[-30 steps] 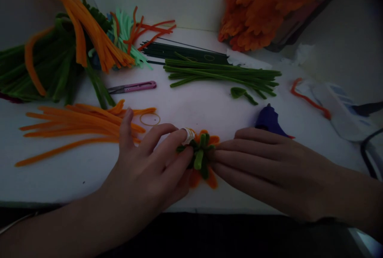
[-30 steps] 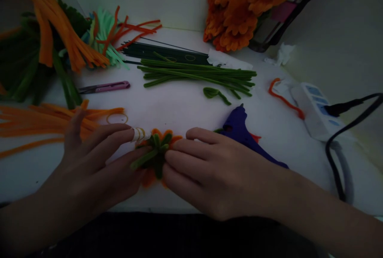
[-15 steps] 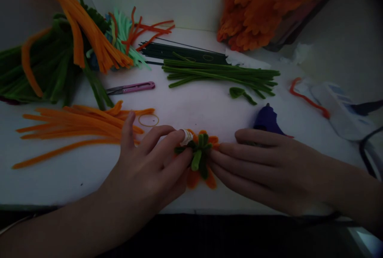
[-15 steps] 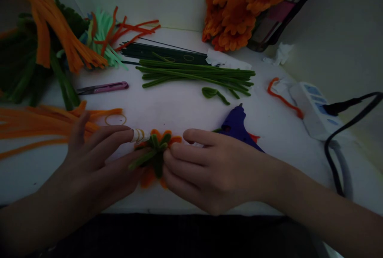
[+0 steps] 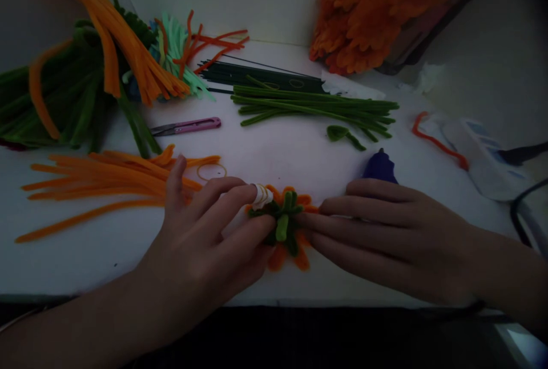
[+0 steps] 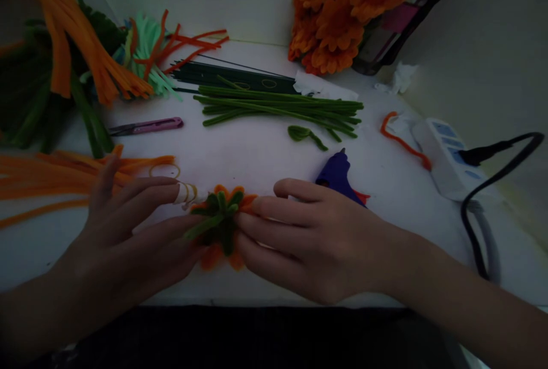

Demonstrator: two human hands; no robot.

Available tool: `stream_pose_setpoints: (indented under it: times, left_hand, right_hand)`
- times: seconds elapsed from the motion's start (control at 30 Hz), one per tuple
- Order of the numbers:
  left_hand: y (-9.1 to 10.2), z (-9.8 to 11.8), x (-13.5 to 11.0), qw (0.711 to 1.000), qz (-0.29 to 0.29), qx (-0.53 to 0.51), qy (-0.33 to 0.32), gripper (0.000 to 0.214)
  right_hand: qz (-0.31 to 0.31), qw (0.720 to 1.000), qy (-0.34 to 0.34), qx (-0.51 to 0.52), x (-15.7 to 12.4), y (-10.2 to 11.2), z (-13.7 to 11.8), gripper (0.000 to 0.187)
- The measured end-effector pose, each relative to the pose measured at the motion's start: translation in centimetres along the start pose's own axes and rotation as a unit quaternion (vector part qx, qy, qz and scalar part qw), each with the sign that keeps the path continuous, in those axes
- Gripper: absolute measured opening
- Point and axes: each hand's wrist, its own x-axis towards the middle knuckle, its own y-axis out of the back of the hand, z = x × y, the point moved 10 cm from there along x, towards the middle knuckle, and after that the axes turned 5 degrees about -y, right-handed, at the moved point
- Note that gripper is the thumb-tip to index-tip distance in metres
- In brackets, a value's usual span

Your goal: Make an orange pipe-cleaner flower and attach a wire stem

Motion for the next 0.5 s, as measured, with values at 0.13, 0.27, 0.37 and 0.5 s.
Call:
stream_pose_setpoints:
  times: [0.13,0.27,0.37,0.5]
  left_hand:
    - [0.5,0.38,0.03,1.0,0.021,-0.005,-0.01,0.004]
    - [0.66,0.77,0.24,1.0,0.017,-0.001,-0.022,0.006]
    - [0.69,0.74,0.33,1.0,0.015,0.0,-0.025,0.007]
    - [0.53,0.69,0.4,0.999,0.007,0.001,-0.034,0.007]
  right_hand:
    - [0.002,0.999,-0.022,0.032,-0.36,-0.14,-0.11,0.038]
    - [0.004,0.998,-0.041,0.041,-0.07,-0.15,0.08,0.043]
    - [-0.014,0.997,-0.045,0.053,0.29,-0.49,0.41,0.041]
    - [-0.037,0.996,-0.038,0.074,0.45,-0.97,0.73,0.034]
